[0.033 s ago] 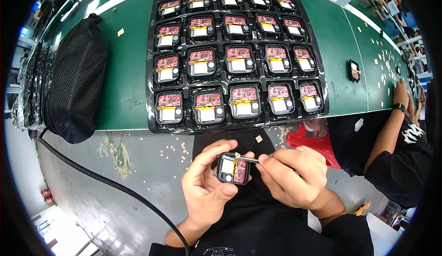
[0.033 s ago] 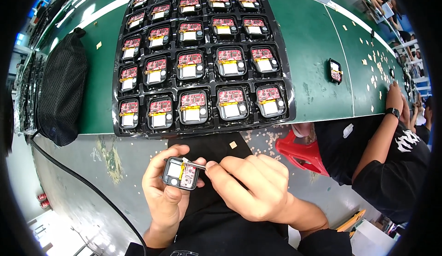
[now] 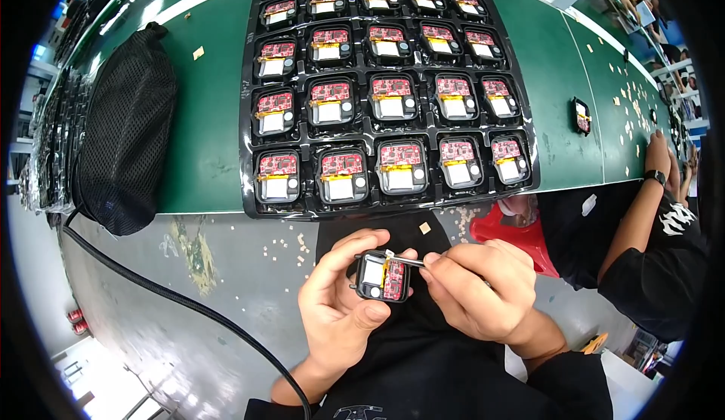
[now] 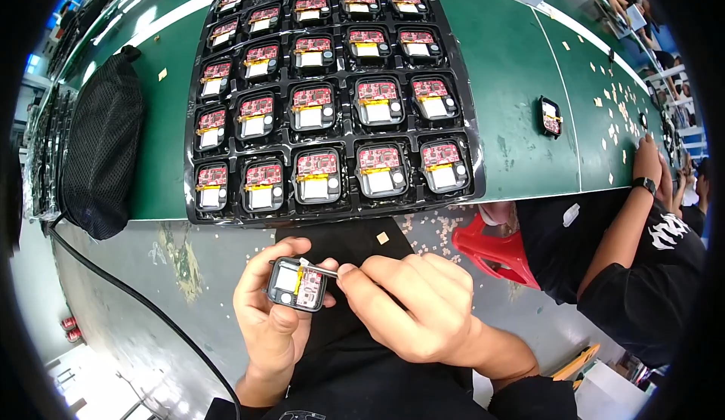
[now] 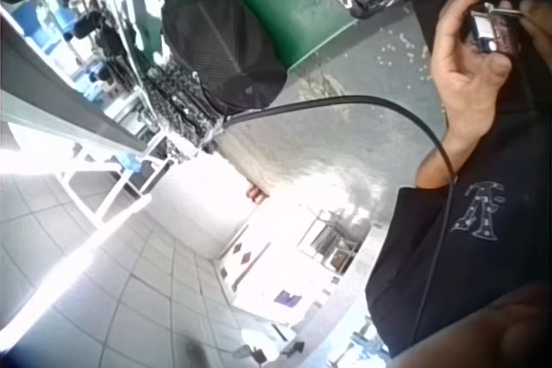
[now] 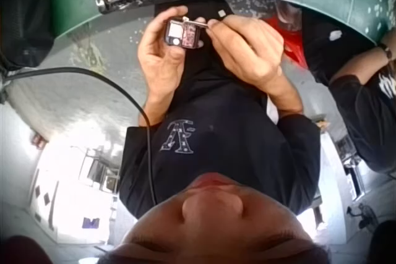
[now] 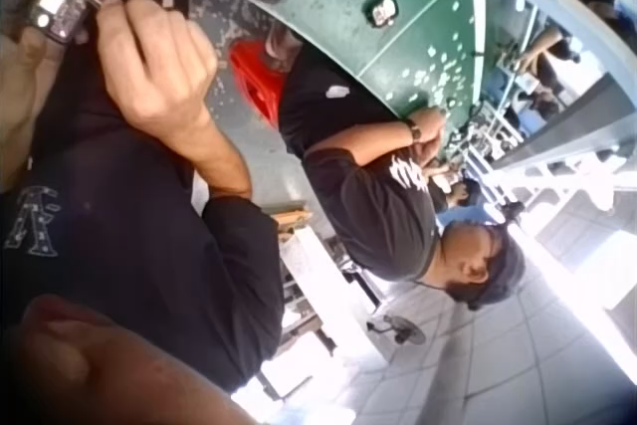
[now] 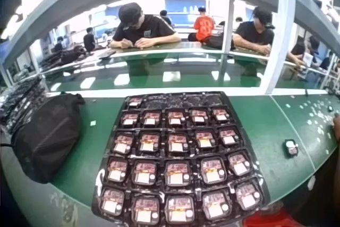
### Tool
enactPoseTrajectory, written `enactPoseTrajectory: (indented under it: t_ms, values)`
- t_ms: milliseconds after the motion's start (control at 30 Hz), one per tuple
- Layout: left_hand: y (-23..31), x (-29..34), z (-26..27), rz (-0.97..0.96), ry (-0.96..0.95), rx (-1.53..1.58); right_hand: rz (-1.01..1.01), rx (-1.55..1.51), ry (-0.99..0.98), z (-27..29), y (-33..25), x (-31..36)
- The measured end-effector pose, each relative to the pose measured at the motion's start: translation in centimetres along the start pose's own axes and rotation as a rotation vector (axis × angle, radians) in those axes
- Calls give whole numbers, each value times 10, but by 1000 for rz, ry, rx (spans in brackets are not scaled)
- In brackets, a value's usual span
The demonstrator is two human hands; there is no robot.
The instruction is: Manually inserting electronic components into storage trays and covering them with protective film using tweezers.
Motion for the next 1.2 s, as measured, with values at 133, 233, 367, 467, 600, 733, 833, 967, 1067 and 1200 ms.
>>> enactPoseTrajectory:
  t_ms: [133,233,367,467,600,733,833,967,1067,1200]
  values:
    - [-1,1,1,5,7,3,-29,-9,-8,-2,0,-1]
    - [-3,2,3,-2,13,-1,-34,-19,-17,-2,0,1]
    - [-3,2,3,-11,13,-14,-69,-59,-5,-3,0,1]
    - [-2,2,3,-19,10,-8,-141,-141,-18,-1,0,-2]
    - [-3,2,5,-37,0,-18,-257,-251,-65,1,1,-4]
    - [-2,2,5,-45,3,-16,-268,-264,-97,2,2,-7]
    - [-3,2,6,-61,-2,-19,-264,-256,-102,1,0,-8]
    - [-5,3,9,-71,-12,-19,-244,-214,-73,-3,-4,-4]
    - [-5,5,9,-62,-6,-19,-198,-181,-47,-6,-4,0]
    - [-5,6,8,-56,17,8,-81,-96,-8,-10,-3,5]
Point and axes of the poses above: each hand's wrist, its own x-axis away from the middle knuckle, its own z-axis out of the back of the hand, y = z × x, the point moved 1 cm from there along -x, towards the middle knuckle, and after that the axes turned 5 degrees about z, right-handed, at the moved point
